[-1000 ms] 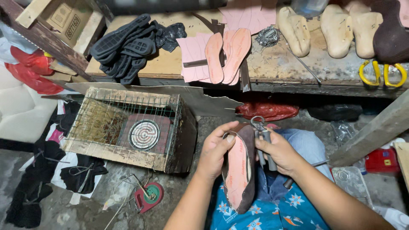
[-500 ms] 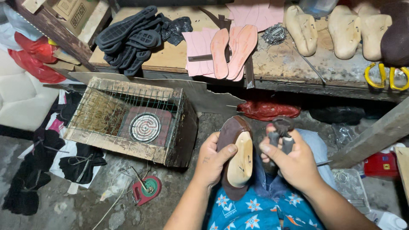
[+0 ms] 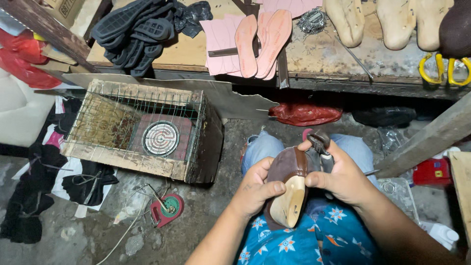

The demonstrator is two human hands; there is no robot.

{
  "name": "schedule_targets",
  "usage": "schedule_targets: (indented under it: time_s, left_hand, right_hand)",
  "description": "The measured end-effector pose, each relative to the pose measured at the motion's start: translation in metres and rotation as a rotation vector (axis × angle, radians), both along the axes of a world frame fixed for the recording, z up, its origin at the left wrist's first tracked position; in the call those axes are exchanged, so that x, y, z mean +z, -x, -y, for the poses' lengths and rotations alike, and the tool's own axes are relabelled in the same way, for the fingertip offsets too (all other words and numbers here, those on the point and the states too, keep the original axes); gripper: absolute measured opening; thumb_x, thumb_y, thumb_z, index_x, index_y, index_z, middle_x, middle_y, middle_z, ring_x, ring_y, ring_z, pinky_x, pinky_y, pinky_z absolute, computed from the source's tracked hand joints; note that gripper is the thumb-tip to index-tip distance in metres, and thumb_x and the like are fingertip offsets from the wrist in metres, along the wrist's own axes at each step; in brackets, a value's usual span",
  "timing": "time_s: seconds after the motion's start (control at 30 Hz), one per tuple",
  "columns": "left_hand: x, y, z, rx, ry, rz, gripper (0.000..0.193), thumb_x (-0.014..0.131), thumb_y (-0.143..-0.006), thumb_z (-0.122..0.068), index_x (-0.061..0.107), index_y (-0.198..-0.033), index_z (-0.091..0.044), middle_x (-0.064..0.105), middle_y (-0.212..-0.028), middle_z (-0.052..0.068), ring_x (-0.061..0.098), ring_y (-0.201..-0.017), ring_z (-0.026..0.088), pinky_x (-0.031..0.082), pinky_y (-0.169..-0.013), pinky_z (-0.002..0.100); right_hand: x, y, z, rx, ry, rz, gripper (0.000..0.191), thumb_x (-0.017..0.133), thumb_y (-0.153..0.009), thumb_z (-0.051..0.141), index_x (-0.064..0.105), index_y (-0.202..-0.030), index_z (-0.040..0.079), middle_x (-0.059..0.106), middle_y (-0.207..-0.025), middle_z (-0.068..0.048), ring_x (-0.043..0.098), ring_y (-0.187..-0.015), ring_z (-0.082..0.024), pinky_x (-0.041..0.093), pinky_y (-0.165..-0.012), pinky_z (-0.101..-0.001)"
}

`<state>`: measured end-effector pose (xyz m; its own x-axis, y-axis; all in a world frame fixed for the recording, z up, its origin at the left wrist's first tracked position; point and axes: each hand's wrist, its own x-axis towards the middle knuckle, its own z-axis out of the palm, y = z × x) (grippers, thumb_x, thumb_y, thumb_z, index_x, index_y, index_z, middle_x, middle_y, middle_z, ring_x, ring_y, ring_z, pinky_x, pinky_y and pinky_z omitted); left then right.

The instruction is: The person uses pliers and a hammer to attach a rubber sole to a shoe upper, then trims excess material with scissors. The person repeatedly hammers the sole edges and adjusts the fit throughout the process.

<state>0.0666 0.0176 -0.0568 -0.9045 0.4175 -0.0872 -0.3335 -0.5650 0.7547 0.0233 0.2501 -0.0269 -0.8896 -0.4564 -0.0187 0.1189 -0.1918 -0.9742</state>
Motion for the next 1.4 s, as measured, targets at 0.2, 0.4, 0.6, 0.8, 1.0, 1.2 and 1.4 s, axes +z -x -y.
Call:
schedule_targets:
  time_s: [0.2, 0.4, 0.6, 0.8, 1.0, 1.2, 1.4]
  left_hand:
    - [0.017, -0.009, 0.009, -0.174, 0.152, -0.093, 0.055, 0.091, -0.077, -0.02, 0.061, -0.119, -0.002, 0.068, -0.113, 0.003, 0.063, -0.105, 0.011, 0.051, -0.096, 0.028]
    - [0.034, -0.033, 0.011, -0.186, 0.362, -0.338, 0.057, 0.094, -0.075, -0.026, 0.063, -0.117, -0.004, 0.068, -0.112, 0.003, 0.063, -0.112, 0.012, 0.051, -0.103, 0.029]
    - [0.041, -0.039, 0.004, -0.161, 0.516, -0.439, 0.053, 0.094, -0.072, -0.027, 0.063, -0.109, -0.005, 0.07, -0.114, 0.005, 0.065, -0.109, 0.013, 0.053, -0.098, 0.03]
    - [0.034, -0.009, -0.007, 0.109, 0.407, -0.155, 0.044, 0.088, -0.08, -0.024, 0.061, -0.108, -0.002, 0.07, -0.103, 0.006, 0.065, -0.094, 0.011, 0.055, -0.085, 0.029]
    - [0.029, 0.036, -0.029, 0.628, 0.261, 0.007, 0.034, 0.079, -0.091, -0.019, 0.061, -0.111, 0.002, 0.072, -0.104, 0.01, 0.067, -0.091, 0.015, 0.056, -0.084, 0.033]
    - [0.018, 0.048, -0.053, 0.752, -0.046, 0.277, 0.039, 0.065, -0.096, -0.027, 0.066, -0.12, 0.003, 0.074, -0.111, 0.011, 0.071, -0.098, 0.021, 0.058, -0.086, 0.034]
    - [-0.017, 0.009, -0.062, 0.585, -0.053, 0.672, 0.03, 0.062, -0.094, -0.029, 0.065, -0.116, -0.009, 0.072, -0.112, 0.007, 0.072, -0.1, 0.02, 0.061, -0.083, 0.04]
  right_hand:
    - [0.015, -0.025, -0.025, 0.106, -0.066, 0.185, 0.078, 0.096, -0.066, 0.022, 0.058, -0.131, 0.003, 0.07, -0.117, -0.01, 0.065, -0.108, -0.018, 0.052, -0.095, -0.0378]
    - [0.039, -0.064, -0.047, 0.158, -0.394, -0.011, 0.081, 0.099, -0.057, 0.02, 0.06, -0.127, 0.008, 0.07, -0.122, -0.008, 0.066, -0.113, -0.017, 0.052, -0.098, -0.0365]
    - [0.034, -0.071, -0.052, 0.252, -0.356, 0.074, 0.085, 0.098, -0.069, 0.011, 0.05, -0.14, 0.008, 0.063, -0.114, -0.01, 0.058, -0.103, -0.017, 0.053, -0.09, -0.036]
    - [0.041, -0.021, -0.031, -0.059, -0.258, -0.063, 0.083, 0.087, -0.069, 0.019, 0.048, -0.142, 0.01, 0.064, -0.129, -0.005, 0.06, -0.118, -0.011, 0.052, -0.093, -0.0298]
    - [0.036, -0.016, -0.004, -0.163, -0.754, -0.533, 0.083, 0.096, -0.058, 0.029, 0.054, -0.126, 0.006, 0.062, -0.131, -0.014, 0.061, -0.112, -0.03, 0.051, -0.09, -0.0394]
    - [0.028, -0.028, 0.004, -0.065, -1.085, -0.993, 0.084, 0.09, -0.051, 0.033, 0.051, -0.119, 0.003, 0.052, -0.134, -0.024, 0.056, -0.119, -0.045, 0.051, -0.09, -0.047]
    - [0.033, 0.024, -0.037, 0.288, -1.215, -0.96, 0.072, 0.083, -0.056, 0.016, 0.056, -0.122, 0.009, 0.061, -0.132, -0.017, 0.059, -0.115, -0.039, 0.052, -0.091, -0.0474]
